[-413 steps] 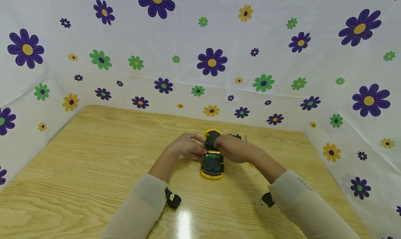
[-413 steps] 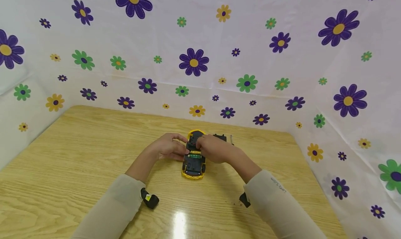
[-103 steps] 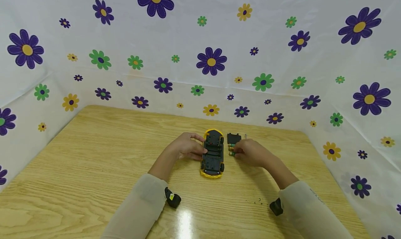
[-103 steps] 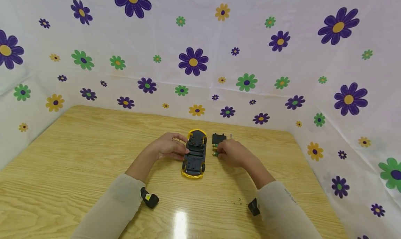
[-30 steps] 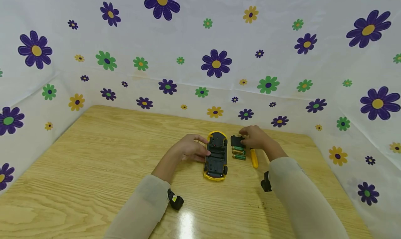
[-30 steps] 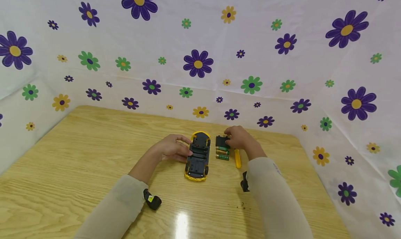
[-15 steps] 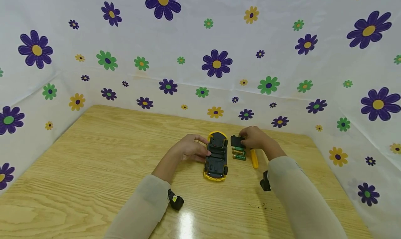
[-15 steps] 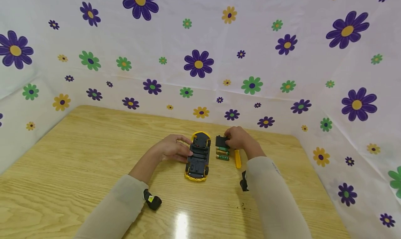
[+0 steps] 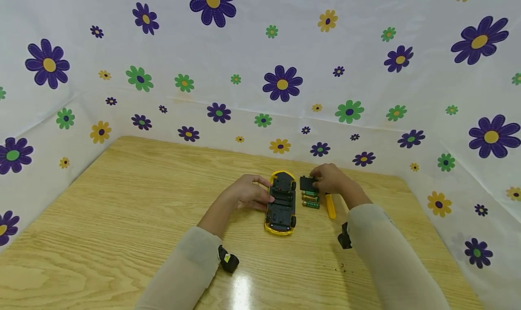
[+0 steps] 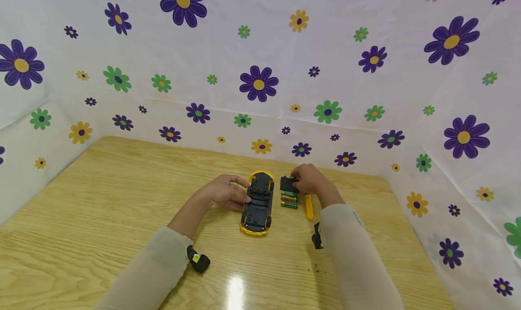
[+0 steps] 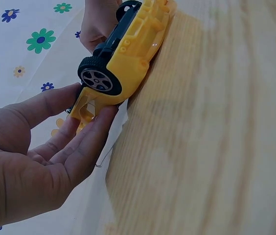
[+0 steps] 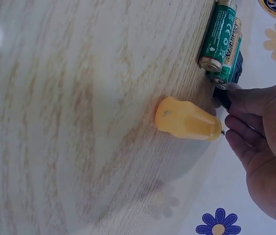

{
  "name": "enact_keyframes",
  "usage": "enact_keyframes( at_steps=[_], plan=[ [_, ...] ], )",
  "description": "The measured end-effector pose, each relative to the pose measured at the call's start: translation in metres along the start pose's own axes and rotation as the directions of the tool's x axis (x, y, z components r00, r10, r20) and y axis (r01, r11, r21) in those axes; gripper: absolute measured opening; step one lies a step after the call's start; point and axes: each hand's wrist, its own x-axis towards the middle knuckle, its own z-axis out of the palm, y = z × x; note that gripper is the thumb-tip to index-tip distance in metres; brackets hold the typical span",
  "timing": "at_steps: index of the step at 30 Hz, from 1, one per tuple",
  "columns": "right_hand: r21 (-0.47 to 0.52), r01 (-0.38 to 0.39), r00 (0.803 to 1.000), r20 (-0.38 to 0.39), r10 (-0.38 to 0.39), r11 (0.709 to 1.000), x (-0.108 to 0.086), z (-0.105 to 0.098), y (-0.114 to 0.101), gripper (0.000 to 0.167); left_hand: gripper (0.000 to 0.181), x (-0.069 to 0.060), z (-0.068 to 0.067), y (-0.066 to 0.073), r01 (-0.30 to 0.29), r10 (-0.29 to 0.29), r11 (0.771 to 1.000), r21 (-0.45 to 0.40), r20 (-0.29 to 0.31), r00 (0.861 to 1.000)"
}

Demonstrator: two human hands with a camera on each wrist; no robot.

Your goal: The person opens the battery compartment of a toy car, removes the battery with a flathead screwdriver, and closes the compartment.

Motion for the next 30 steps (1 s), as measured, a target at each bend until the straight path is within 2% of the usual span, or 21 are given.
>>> enact_keyframes(
  at_steps=[16, 23, 30],
  plan=[
    [-0.002, 0.049, 0.992, -0.114, -0.049, 0.999, -0.004, 0.003, 0.001, 0.037, 0.048, -0.001, 0.001, 0.001, 0.002, -0.002, 1.0, -0.002, 0.002, 1.0],
    [-0.049, 0.126, 0.979, -0.155, -0.132, 0.991, -0.009, 0.0, 0.001, 0.03, 0.047, -0.002, 0.001, 0.0, 0.003, -0.003, 1.0, 0.0, -0.002, 1.0],
    [-0.05, 0.128, 0.976, -0.174, -0.134, 0.991, -0.013, 0.001, 0.002, 0.022, 0.049, 0.001, 0.001, -0.001, 0.006, -0.006, 1.0, -0.004, 0.001, 1.0]
  ],
)
